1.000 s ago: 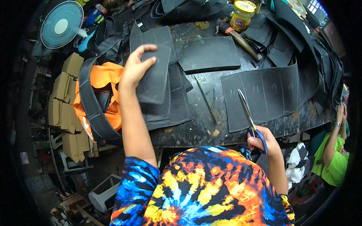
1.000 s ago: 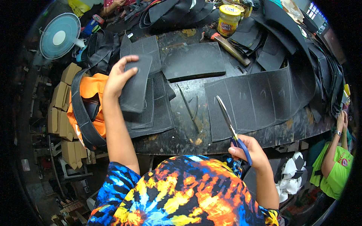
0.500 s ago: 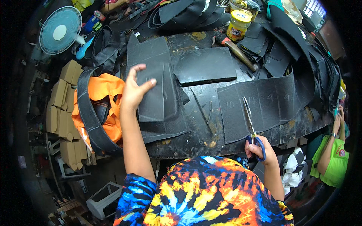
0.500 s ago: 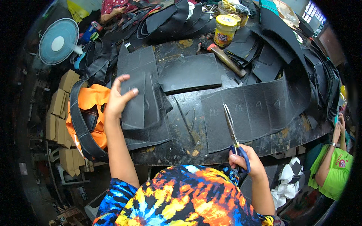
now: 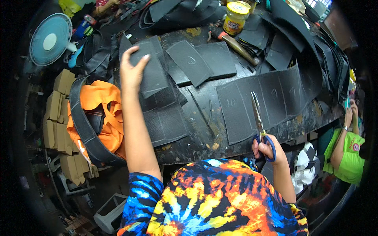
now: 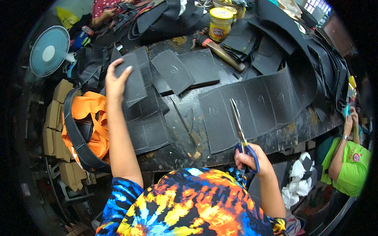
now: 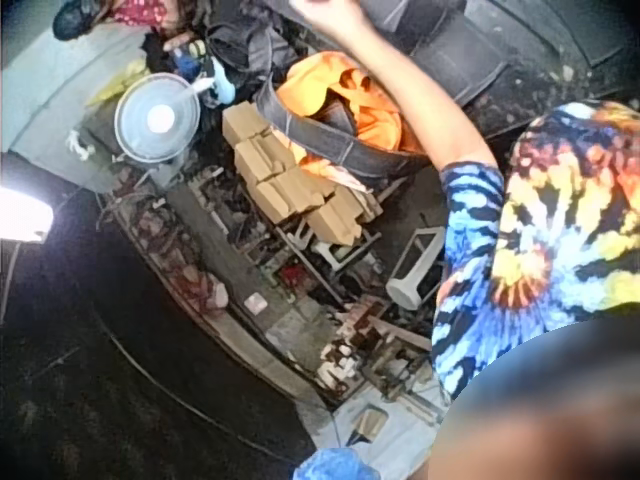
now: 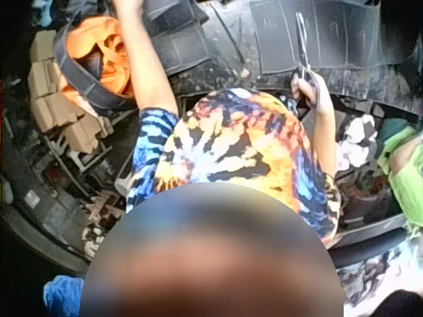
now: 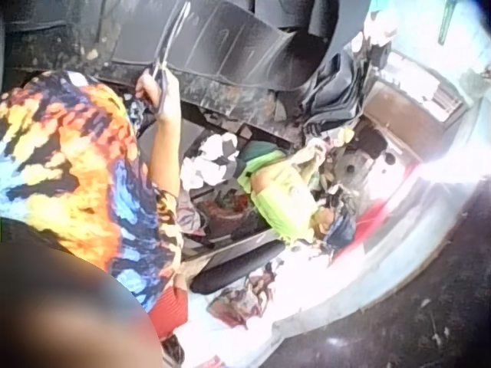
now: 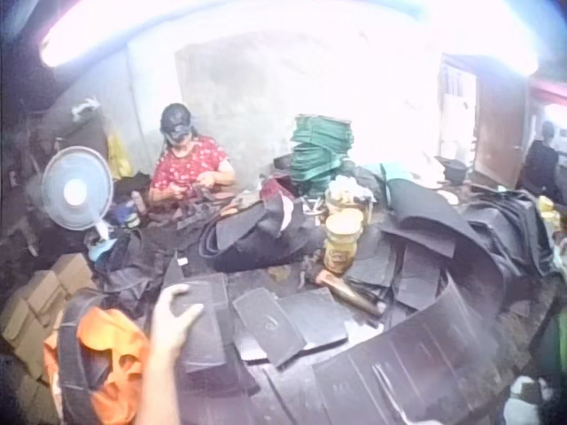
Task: The person uses scissors to cut a large black fabric sheet along pre-drawn chalk lines on a work table. They repeatedly reposition and lift sections of the fabric to follow the marked outlines, separating cut pieces from the main sheet.
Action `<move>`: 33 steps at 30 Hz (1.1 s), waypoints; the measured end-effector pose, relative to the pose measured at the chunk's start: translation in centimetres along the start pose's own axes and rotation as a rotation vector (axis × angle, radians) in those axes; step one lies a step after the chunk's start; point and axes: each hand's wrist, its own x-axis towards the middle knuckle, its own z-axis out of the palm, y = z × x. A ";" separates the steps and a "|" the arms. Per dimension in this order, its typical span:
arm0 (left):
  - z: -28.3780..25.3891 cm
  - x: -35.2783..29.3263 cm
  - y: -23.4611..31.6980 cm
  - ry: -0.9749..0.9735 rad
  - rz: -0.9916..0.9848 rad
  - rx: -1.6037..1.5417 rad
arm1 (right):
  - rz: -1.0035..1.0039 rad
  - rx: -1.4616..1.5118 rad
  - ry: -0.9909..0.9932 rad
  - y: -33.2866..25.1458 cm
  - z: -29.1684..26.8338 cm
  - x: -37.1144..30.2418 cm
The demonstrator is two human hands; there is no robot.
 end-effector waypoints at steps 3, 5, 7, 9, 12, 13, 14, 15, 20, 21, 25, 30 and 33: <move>-1.4 -1.7 -0.3 0.044 0.011 0.874 | 0.036 0.003 -0.081 0.5 -1.2 -0.8; -0.1 -3.7 -0.3 0.147 0.211 1.038 | 0.106 -0.047 -0.195 0.5 -2.1 -2.6; 1.7 -5.7 0.9 0.299 0.537 1.082 | 0.218 -0.118 -0.298 0.4 -2.9 -5.1; 4.2 -8.8 2.6 0.003 0.244 0.496 | 0.402 -0.229 -0.313 0.5 -3.4 -7.3; 7.5 -14.6 5.0 -0.456 -0.095 0.025 | 0.342 -0.091 -0.191 1.7 -2.6 -8.4; 8.6 -15.9 5.3 -0.586 -0.266 0.065 | 0.336 -0.111 -0.098 2.2 -2.0 -8.3; 9.7 -17.1 5.5 -0.730 -0.363 0.057 | 0.322 -0.123 -0.013 2.9 -1.4 -8.0; 10.7 -18.1 5.5 -0.772 -0.414 0.043 | 0.319 -0.096 0.005 3.1 -1.2 -7.7; 15.5 -20.0 3.8 -0.648 -0.312 -0.391 | 0.188 -0.189 0.025 3.3 -0.1 -7.5; 16.0 -20.0 3.4 -0.629 -0.313 -0.444 | 0.159 -0.254 0.021 3.3 0.1 -7.7; 17.2 -20.5 2.3 -0.649 -0.337 -0.388 | 0.063 -0.107 -0.033 3.1 0.8 -7.9; 17.0 -20.9 2.1 -0.647 -0.364 -0.425 | 0.101 -0.115 -0.007 2.6 1.0 -6.6; 16.9 -21.0 2.3 -0.640 -0.374 -0.428 | 0.120 -0.112 0.014 2.4 1.1 -6.0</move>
